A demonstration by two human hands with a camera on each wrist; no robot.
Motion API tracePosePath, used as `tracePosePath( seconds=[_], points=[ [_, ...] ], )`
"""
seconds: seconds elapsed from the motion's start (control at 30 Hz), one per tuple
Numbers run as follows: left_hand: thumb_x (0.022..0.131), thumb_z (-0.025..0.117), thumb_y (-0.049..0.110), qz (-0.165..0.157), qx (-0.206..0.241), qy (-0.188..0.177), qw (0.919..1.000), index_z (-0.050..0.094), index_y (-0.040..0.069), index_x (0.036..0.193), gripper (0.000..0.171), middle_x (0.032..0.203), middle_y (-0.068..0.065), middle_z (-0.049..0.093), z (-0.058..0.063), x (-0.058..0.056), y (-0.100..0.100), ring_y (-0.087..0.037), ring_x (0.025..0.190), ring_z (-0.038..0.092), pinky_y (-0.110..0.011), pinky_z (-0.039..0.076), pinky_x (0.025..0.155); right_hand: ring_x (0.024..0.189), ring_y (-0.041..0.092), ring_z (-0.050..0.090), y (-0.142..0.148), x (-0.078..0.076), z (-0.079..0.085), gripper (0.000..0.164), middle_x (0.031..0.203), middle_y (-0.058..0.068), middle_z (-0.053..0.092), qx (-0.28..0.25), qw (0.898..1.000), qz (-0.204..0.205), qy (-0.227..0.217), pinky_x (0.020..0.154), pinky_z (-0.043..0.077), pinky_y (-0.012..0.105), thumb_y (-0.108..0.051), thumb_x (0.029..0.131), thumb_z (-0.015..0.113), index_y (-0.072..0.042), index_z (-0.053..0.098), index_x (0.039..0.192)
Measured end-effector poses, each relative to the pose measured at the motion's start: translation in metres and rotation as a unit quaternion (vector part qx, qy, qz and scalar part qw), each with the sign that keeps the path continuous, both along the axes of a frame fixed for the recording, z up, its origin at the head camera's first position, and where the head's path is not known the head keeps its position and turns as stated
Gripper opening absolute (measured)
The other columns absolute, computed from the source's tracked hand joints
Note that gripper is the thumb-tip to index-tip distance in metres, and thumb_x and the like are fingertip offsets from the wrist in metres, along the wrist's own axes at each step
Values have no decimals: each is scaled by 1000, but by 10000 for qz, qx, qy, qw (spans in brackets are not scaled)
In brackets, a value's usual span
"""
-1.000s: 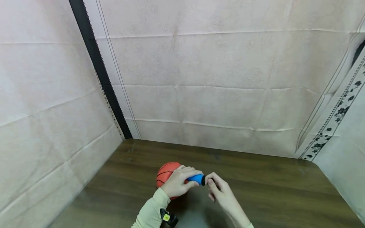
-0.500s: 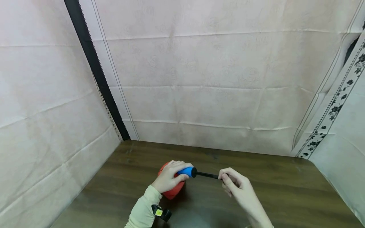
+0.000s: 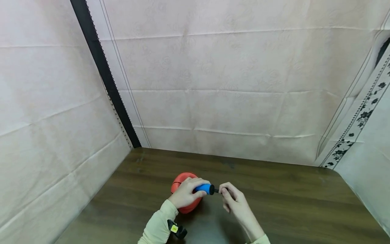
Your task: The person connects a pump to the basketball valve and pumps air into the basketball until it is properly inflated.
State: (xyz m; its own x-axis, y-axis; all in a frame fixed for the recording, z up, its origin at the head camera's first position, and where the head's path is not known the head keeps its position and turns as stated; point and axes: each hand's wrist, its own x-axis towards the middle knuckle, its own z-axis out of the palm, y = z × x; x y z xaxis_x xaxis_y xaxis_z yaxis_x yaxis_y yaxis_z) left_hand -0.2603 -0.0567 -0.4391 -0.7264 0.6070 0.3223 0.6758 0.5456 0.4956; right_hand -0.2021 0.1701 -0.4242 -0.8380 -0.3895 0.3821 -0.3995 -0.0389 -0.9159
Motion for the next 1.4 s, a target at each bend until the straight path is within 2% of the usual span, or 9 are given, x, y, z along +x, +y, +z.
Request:
tracePosePath(
  seconds=[0.13,0.33,0.5,0.63,0.83,0.93,1.07,1.3,1.4],
  points=[
    [96,59,36,-11,-131,118,9998,61,22,127,35,116,3,68,3,1,1,-9,101,61,-30,42,93,46,25,36,-5,0,0,20,64,18,35,528,9985,-123,-119,41,35,34,-11,105,36,6,46,105],
    [97,56,36,-270,7,338,9991,58,23,130,35,118,3,68,13,3,-4,-12,107,61,-40,41,101,51,15,40,1,13,20,23,67,2,42,1039,9920,-502,-508,48,38,35,-22,104,44,-1,53,109],
    [94,61,31,-153,301,854,9958,60,21,128,35,114,2,69,20,0,-12,-13,105,62,-41,42,101,49,19,37,17,22,37,15,61,4,37,632,9962,-597,92,45,36,34,-10,104,42,-1,53,107],
    [92,64,27,-27,461,875,9951,61,19,126,35,115,0,69,24,-1,-17,-14,104,62,-41,42,100,50,26,31,30,27,45,15,62,9,29,214,9984,-333,405,46,31,35,-1,103,37,-1,52,106],
    [95,60,33,82,195,707,9973,59,22,128,35,120,0,67,19,2,-13,-15,107,61,-41,42,101,50,29,30,28,22,38,19,64,11,32,92,9986,219,465,44,33,35,2,103,33,-3,51,108],
    [96,58,34,-3,38,512,9987,59,23,129,35,123,1,66,14,4,-8,-14,111,61,-40,42,102,51,32,31,19,17,28,23,67,14,34,29,9967,706,407,44,35,37,2,104,30,-5,51,110],
    [97,56,36,-151,-204,399,9989,59,23,131,36,124,2,66,8,6,1,-12,112,61,-34,42,101,53,33,33,8,11,14,24,69,18,36,72,9952,964,161,45,35,39,-2,105,29,-10,51,108],
    [97,56,36,-614,-115,538,9966,61,24,128,33,117,5,68,12,2,-4,-7,105,60,-28,41,97,59,25,45,8,11,15,16,73,16,45,952,9942,492,-121,49,42,32,-11,105,38,-5,53,106],
    [96,58,34,-508,-19,542,9972,61,23,128,34,117,4,68,14,1,-13,-8,107,60,-33,41,100,62,24,47,13,16,23,18,75,13,48,1145,9928,249,-255,51,43,30,-15,105,40,-4,54,108]
  ],
)
